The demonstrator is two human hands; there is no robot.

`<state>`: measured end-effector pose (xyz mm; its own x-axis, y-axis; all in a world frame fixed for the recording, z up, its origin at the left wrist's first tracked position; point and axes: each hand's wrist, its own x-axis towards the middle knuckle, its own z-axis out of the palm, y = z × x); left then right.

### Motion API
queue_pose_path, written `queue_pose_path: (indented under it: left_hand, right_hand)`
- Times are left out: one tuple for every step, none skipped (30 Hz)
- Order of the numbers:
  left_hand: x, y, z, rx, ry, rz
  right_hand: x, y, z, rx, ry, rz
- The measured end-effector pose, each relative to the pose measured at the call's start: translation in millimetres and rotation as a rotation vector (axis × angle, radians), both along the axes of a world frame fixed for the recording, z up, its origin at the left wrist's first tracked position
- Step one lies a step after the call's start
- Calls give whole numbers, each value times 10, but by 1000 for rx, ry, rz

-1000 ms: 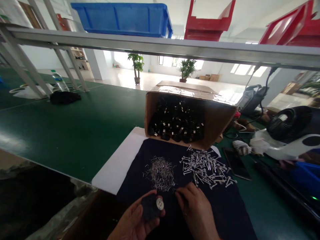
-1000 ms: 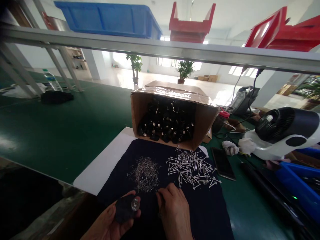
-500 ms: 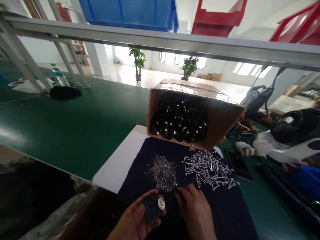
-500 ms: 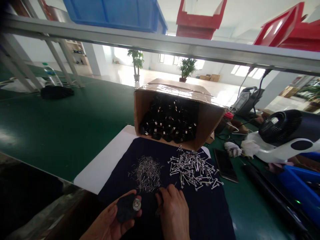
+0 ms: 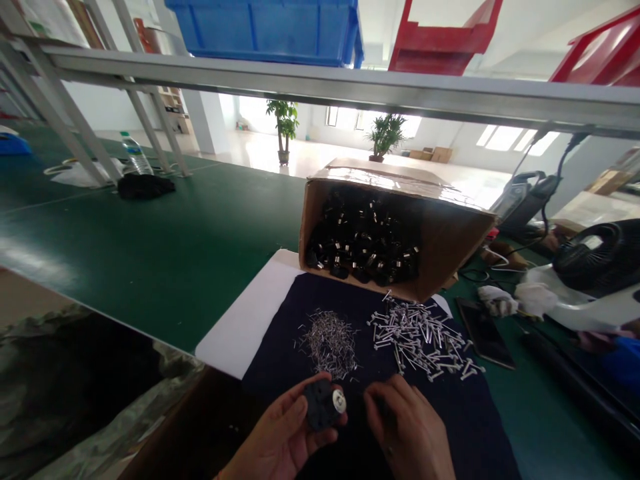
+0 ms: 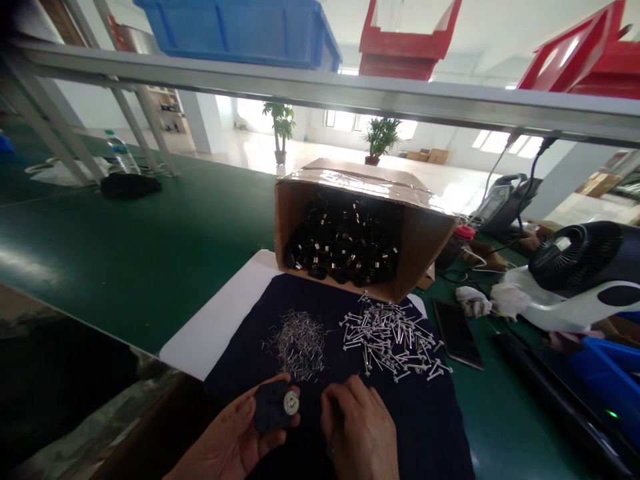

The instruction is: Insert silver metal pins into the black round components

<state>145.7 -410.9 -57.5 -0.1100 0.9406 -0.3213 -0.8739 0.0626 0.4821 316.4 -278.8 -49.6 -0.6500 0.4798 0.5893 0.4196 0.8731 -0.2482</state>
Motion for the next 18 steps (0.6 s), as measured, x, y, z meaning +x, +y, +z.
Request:
queue_pose_path:
  left_hand:
    - [19,16,-1,5,-1,-6]
    - [39,30,1,10,1,-12]
    - [59,44,6,12,3,-20]
    - [77,56,13,13,5,-31]
    - [94,66,22,17,5,-43]
    - [108,75,31,18,2,-55]
    - [119,81,40,19,0,-69]
    - [129,85,47,18,0,-86]
    - [137,87,53,16,6,-98]
    - [143,87,57,14,14,-105]
    - [150,87,58,9,23,-108]
    - [156,87,59,4,33,-110]
    - [161,89,59,3,41,-115]
    - [167,91,58,2,47,-117]
    - [172,95,57,2,51,-121]
    - [176,100,57,2,53,-123]
    - [179,104,57,0,54,-123]
    - [181,108,58,-4,56,-124]
  right_hand:
    - [10,-26,67,-26,26,47]
    - [11,-59,135,-44,51,103]
    - [4,-95,198,-50,72,158]
    - [-10,-131,252,-41,89,203]
    - [-28,-165,296,-18,98,229]
    - [-48,-194,329,13,100,241]
    - [-65,-217,351,51,100,240]
    - [-79,-232,364,88,97,236]
    - [-87,-241,372,117,88,231]
    - [-88,-244,375,142,77,229]
    - [-85,-244,378,163,63,226]
    - [-79,-243,381,183,50,219]
    - [-71,-241,385,200,36,212]
    - [-64,-239,389,220,25,205]
    - [-58,-238,392,241,22,195]
    - [-56,-238,394,257,26,189]
    - [-56,-238,392,262,31,190]
    - [-59,-238,387,251,40,200]
